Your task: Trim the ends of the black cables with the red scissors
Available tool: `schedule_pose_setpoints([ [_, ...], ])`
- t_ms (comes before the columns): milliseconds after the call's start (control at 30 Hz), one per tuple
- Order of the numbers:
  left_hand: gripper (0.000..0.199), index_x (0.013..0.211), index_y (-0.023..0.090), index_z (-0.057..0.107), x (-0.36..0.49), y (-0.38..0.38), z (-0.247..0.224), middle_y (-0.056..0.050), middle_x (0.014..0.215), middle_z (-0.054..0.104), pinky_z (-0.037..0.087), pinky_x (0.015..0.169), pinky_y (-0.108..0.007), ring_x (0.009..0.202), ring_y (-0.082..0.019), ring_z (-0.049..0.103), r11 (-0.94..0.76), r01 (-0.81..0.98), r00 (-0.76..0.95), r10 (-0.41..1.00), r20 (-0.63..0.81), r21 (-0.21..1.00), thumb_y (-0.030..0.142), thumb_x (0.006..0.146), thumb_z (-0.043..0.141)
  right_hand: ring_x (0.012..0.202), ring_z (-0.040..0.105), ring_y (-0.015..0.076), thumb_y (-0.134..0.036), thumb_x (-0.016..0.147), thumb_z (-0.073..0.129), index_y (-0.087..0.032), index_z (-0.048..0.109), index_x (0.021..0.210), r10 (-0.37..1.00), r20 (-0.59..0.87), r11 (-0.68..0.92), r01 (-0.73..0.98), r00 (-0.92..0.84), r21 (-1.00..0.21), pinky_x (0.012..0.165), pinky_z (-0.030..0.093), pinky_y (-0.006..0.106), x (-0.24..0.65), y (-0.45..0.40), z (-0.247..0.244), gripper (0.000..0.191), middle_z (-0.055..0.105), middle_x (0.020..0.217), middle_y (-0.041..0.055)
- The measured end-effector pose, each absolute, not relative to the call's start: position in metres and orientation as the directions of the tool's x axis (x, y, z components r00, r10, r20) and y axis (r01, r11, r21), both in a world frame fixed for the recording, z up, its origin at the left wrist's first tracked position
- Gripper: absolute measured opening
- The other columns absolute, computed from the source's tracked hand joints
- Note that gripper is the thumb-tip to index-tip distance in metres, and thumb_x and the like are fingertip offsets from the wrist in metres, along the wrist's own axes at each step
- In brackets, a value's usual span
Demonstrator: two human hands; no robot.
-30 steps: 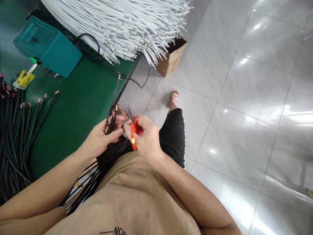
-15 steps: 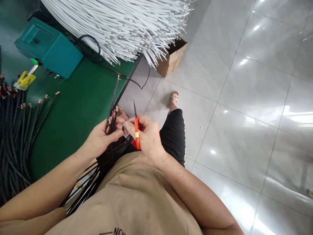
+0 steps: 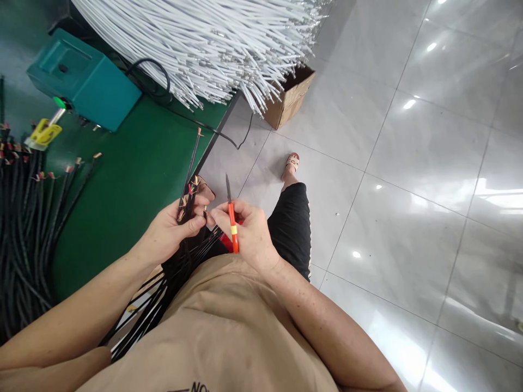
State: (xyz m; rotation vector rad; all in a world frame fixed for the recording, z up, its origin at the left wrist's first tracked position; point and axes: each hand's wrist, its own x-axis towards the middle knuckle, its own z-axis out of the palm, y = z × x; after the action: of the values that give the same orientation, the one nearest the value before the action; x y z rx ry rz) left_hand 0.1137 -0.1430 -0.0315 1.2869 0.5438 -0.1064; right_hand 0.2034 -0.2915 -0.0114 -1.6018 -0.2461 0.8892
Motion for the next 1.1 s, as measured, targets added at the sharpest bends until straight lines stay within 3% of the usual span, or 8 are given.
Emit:
schedule_pose_setpoints([
  [100, 0.029, 0.102, 0.019, 0.06, 0.116, -0.144, -0.029, 0.001, 0.074, 0.063, 0.044, 0.062, -0.021, 0.074, -0.013, 0.062, 0.278, 0.385, 0.866, 0.221, -0.449, 0.88, 0.028, 0.077, 0.07, 0.061, 0.047, 0.0097, -0.027, 0.08, 0.056, -0.018, 0.055, 0.064, 0.619, -0.253, -0.375, -0.004, 0.744, -0.927, 0.059, 0.038, 0.023, 0.21, -0.3, -0.021, 0.018, 0.056, 0.068, -0.0008],
  [200, 0.028, 0.101, 0.018, 0.06, 0.118, -0.145, -0.026, 0.0, 0.073, 0.065, 0.046, 0.069, -0.025, 0.074, -0.014, 0.063, 0.26, 0.393, 0.86, 0.237, -0.452, 0.882, 0.028, 0.076, 0.07, 0.057, 0.04, 0.0089, -0.02, 0.076, 0.057, -0.018, 0.048, 0.059, 0.69, -0.129, -0.473, 0.309, 0.712, -0.825, 0.055, 0.032, 0.023, 0.214, -0.308, -0.029, 0.019, 0.047, 0.064, -0.0023],
  [300, 0.03, 0.101, 0.018, 0.062, 0.118, -0.145, -0.025, 0.0, 0.073, 0.066, 0.048, 0.076, -0.029, 0.074, -0.015, 0.065, 0.235, 0.399, 0.853, 0.26, -0.453, 0.886, 0.029, 0.075, 0.071, 0.058, 0.039, 0.0091, -0.017, 0.077, 0.055, -0.018, 0.05, 0.062, 0.758, -0.098, -0.493, 0.468, 0.645, -0.733, 0.055, 0.03, 0.023, 0.216, -0.314, -0.032, 0.016, 0.047, 0.066, -0.002],
  [467, 0.032, 0.103, 0.018, 0.066, 0.116, -0.145, -0.027, 0.001, 0.078, 0.061, 0.05, 0.082, -0.031, 0.076, -0.014, 0.066, 0.195, 0.404, 0.845, 0.294, -0.446, 0.894, 0.029, 0.074, 0.072, 0.06, 0.043, 0.0099, -0.016, 0.079, 0.052, -0.017, 0.056, 0.065, 0.816, -0.053, -0.486, 0.633, 0.576, -0.603, 0.058, 0.03, 0.024, 0.222, -0.322, -0.031, 0.014, 0.05, 0.065, -0.0008],
  [800, 0.036, 0.106, 0.019, 0.069, 0.114, -0.144, -0.03, -0.002, 0.085, 0.066, 0.05, 0.087, -0.03, 0.08, -0.014, 0.062, 0.055, 0.426, 0.854, 0.304, -0.422, 0.903, 0.032, 0.072, 0.073, 0.06, 0.042, 0.0126, -0.018, 0.084, 0.049, -0.016, 0.061, 0.071, 0.876, 0.072, -0.439, 0.85, 0.477, -0.29, 0.06, 0.03, 0.029, 0.235, -0.333, -0.022, 0.017, 0.054, 0.066, 0.0015],
  [1100, 0.036, 0.105, 0.02, 0.07, 0.113, -0.146, -0.03, -0.003, 0.089, 0.069, 0.05, 0.091, -0.032, 0.084, -0.015, 0.063, 0.043, 0.44, 0.849, 0.308, -0.43, 0.897, 0.034, 0.071, 0.074, 0.06, 0.041, 0.0134, -0.018, 0.083, 0.051, -0.017, 0.06, 0.069, 0.893, 0.079, -0.415, 0.878, 0.444, -0.24, 0.06, 0.029, 0.03, 0.237, -0.333, -0.019, 0.017, 0.052, 0.064, 0.0014],
])
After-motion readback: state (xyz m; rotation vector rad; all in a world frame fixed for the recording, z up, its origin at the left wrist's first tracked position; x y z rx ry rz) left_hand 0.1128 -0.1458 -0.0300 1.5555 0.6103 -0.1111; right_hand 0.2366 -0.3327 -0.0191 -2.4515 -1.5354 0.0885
